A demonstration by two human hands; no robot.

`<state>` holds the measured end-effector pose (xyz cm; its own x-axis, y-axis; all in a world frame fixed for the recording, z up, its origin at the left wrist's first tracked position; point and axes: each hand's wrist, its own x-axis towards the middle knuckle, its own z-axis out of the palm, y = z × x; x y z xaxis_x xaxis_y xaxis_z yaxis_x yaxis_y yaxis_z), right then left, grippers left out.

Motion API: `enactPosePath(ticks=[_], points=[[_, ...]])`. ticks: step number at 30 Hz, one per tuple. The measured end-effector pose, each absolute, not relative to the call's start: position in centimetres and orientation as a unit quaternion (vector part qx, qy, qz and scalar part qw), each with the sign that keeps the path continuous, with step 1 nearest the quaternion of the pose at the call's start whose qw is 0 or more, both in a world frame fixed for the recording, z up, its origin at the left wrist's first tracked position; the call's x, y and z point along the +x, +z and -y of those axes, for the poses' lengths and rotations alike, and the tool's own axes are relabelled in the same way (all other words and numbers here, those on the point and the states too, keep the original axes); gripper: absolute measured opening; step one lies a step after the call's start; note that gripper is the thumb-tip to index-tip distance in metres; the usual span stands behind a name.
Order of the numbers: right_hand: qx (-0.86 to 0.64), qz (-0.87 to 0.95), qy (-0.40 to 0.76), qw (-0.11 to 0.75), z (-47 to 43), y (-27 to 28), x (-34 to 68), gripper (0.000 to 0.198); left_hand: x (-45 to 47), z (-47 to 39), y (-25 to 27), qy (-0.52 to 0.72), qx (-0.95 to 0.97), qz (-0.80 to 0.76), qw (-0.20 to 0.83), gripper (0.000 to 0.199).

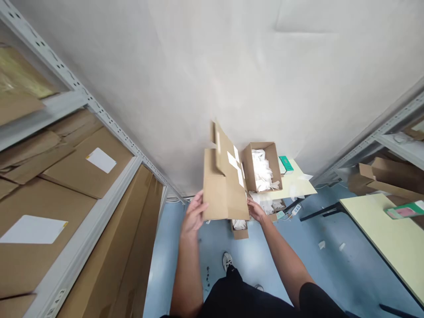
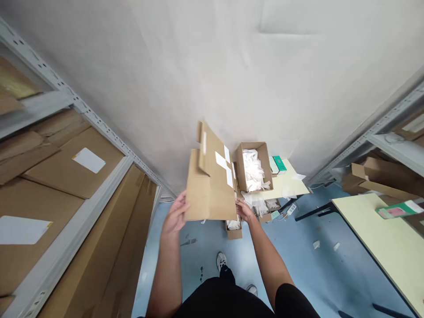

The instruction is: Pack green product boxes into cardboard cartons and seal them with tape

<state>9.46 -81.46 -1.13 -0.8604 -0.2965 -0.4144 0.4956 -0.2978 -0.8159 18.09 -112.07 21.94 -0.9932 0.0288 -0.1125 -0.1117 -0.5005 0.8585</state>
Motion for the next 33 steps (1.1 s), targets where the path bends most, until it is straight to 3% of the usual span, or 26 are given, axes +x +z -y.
enactPosePath(ticks=[7,11,16,23,30,33], points=[[0.015,-0.531,-0.827,0.182,69.5,8.5,11.2,0.051,22.0,113.7,28.7,0.763,-0.026,-0.646,0.010,0.087],[0.034,-0.572,-0.816,0.073,61.7,13.3,13.3,0.062,21.7,109.2,28.6,0.719,-0.020,-0.695,0.016,0.096],[0.044,-0.561,-0.826,-0.025,53.4,16.8,18.4,0.061,19.8,101.2,27.1,0.718,0.015,-0.695,0.037,0.102],[0.133,-0.549,-0.814,-0.135,42.8,18.1,27.3,0.062,16.0,88.0,25.8,0.707,0.094,-0.694,0.096,0.104],[0.229,-0.531,-0.780,-0.238,34.1,15.7,33.7,0.082,10.9,75.1,23.3,0.685,0.161,-0.684,0.194,0.103],[0.266,-0.523,-0.762,-0.274,31.0,14.4,35.2,0.073,8.2,69.1,22.0,0.672,0.191,-0.680,0.221,0.103]])
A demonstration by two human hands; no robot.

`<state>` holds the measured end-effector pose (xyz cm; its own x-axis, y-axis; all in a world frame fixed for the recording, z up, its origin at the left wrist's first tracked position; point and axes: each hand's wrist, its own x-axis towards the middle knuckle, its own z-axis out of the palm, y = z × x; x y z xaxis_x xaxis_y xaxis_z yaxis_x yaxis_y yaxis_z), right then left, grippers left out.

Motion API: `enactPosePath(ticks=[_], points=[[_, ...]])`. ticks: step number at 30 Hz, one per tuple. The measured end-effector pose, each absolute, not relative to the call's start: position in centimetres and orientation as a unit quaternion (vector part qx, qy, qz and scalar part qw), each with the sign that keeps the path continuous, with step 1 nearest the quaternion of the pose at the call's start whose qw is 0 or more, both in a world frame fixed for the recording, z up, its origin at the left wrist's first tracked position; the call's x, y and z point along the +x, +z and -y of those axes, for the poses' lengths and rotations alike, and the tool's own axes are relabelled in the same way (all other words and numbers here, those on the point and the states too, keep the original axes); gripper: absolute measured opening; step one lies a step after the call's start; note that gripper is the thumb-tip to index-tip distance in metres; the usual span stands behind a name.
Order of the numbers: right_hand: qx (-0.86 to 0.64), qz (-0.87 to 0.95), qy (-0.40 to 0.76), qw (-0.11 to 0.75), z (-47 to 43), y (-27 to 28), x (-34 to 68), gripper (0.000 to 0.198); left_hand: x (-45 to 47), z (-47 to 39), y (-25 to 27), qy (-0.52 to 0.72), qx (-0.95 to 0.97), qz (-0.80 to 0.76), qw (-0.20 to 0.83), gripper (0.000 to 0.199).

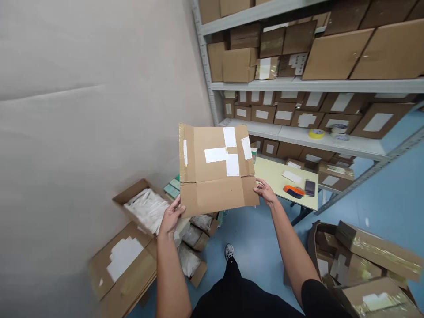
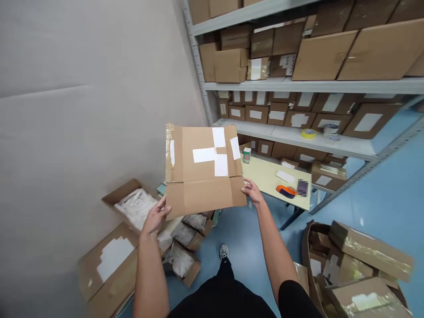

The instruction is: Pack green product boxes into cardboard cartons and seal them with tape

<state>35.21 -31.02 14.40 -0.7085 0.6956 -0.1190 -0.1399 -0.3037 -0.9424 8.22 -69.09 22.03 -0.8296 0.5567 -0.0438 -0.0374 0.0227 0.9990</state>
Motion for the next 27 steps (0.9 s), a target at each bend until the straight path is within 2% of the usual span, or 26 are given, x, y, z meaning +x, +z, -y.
enactPosePath(ticks=[3,8,14,27], points=[[-0.314,0.512,0.740,0.303,28.1,13.3,35.9,0.063,5.3,63.0,20.8,0.659,0.211,-0.668,0.274,0.102],[-0.387,0.498,0.706,0.323,24.5,11.6,35.7,0.063,0.4,53.6,19.3,0.630,0.246,-0.643,0.360,0.096],[-0.464,0.445,0.678,0.356,22.1,9.1,35.4,0.059,-3.6,43.9,18.6,0.589,0.266,-0.639,0.416,0.093],[-0.523,0.353,0.703,0.328,14.0,-1.1,36.9,0.045,-0.5,28.6,20.5,0.475,0.351,-0.658,0.467,0.078]])
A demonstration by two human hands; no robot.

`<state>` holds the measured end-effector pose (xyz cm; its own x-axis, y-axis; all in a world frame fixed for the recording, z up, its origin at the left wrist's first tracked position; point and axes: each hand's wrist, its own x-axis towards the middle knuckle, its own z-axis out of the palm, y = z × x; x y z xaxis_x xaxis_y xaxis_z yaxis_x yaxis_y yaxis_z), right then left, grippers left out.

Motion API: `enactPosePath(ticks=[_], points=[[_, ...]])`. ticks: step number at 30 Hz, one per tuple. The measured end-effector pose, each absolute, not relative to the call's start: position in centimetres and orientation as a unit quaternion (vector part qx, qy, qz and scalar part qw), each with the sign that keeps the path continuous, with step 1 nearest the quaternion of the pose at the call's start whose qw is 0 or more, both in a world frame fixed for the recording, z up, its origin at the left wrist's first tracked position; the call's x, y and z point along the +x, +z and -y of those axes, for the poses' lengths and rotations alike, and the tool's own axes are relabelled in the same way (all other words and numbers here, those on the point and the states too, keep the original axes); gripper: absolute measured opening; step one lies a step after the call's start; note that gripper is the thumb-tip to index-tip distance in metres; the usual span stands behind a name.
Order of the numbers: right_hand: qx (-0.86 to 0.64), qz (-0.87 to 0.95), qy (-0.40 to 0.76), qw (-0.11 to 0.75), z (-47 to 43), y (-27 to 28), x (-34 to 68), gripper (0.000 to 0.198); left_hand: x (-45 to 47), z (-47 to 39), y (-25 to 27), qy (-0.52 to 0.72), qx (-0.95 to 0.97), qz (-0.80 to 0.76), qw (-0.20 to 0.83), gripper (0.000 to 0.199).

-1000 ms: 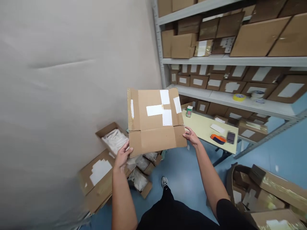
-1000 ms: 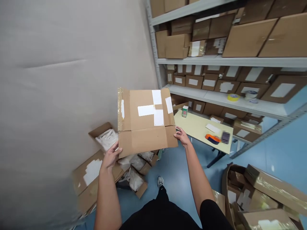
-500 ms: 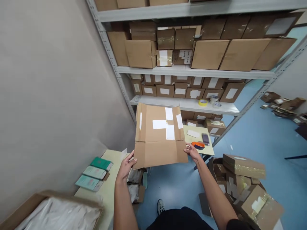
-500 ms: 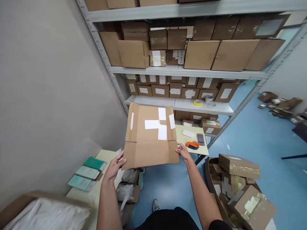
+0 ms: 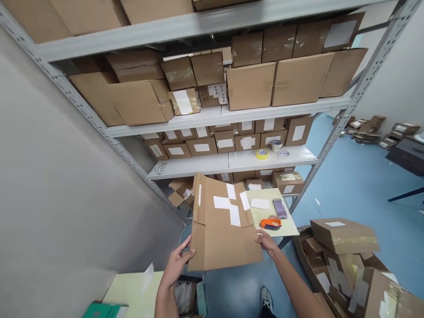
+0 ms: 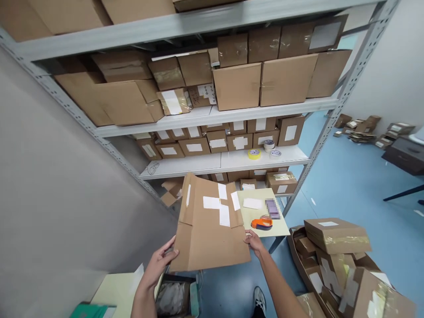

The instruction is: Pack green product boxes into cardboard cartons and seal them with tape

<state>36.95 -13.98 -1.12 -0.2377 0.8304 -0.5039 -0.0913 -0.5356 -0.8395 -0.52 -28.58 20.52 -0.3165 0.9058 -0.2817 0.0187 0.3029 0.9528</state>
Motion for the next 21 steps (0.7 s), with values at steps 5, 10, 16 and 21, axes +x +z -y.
enactPosePath(ticks=[5,10,16,21], points=[[-0.515,0.374,0.714,0.291,10.9,-4.9,36.7,0.040,5.3,22.4,21.8,0.460,0.387,-0.702,0.381,0.074],[-0.505,0.505,0.657,0.240,8.7,-5.9,35.9,0.044,12.4,17.7,21.5,0.496,0.413,-0.703,0.300,0.059],[-0.478,0.598,0.612,0.200,8.0,-2.2,36.8,0.082,18.3,14.9,20.0,0.487,0.418,-0.715,0.278,0.057],[-0.313,0.635,0.655,0.264,10.2,2.5,38.2,0.113,21.5,12.9,18.4,0.483,0.427,-0.725,0.240,0.056]])
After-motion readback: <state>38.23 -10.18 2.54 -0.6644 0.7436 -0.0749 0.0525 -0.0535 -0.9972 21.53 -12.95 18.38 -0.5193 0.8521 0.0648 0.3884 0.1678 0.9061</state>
